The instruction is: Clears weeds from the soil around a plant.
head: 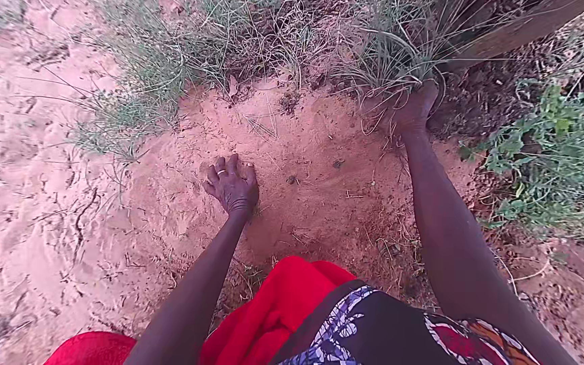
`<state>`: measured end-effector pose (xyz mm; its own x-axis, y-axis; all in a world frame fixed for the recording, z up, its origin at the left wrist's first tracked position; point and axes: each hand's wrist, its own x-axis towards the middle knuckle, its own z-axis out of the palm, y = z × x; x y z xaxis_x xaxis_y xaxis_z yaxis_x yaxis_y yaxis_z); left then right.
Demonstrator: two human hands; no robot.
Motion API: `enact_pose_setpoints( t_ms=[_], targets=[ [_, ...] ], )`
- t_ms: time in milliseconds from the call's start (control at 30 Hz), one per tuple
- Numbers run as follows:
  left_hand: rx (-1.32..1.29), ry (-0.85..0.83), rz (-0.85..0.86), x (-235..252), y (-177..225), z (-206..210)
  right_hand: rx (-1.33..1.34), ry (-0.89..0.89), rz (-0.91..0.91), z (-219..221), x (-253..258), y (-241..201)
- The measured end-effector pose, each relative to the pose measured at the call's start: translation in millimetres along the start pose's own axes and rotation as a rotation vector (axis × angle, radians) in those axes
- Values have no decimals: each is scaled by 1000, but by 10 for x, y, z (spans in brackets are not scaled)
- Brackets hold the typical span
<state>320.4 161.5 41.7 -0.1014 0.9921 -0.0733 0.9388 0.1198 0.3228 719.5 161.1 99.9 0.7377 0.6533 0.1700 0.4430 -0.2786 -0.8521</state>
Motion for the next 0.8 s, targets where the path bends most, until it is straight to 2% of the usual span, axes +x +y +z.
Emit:
enact_pose_setpoints(
  t_ms=[67, 133, 233, 300, 367, 433, 500, 533, 600, 733, 800],
  targets=[
    [5, -5, -5, -11, -13, 1, 205, -15, 37, -5, -6, -15],
    [0, 7, 2, -5, -6, 9, 293, -4, 70, -10, -25, 47],
    [-11, 12, 1, 0, 9, 15, 37, 35, 204, -65, -266, -15],
    [-15, 9, -2, -5, 0, 10, -76, -12, 275, -36, -655, -44],
    [-23, 15, 9, -7, -2, 15, -109, -167, 252, 58, -1417, -128],
    [-33, 12, 21, 1, 3, 9, -182, -364, 81, 187, -2239, -53],
    [-47, 18, 23, -12, -25, 6, -313, -551, -54, 198, -2658, 84],
    [-38, 15, 27, -18, -53, 0, -350, -657, -44, 132, -2719, 86],
    [-36, 10, 53, -4, -58, -2, -395, -732, -7, -76, -2644, 56],
    [-29, 0, 81, 13, -119, 50, -570, -540, 31, -982, -2636, -16],
    [-26, -10, 58, 12, -94, 15, -731, -450, 152, -1634, -2701, 66]
  ],
)
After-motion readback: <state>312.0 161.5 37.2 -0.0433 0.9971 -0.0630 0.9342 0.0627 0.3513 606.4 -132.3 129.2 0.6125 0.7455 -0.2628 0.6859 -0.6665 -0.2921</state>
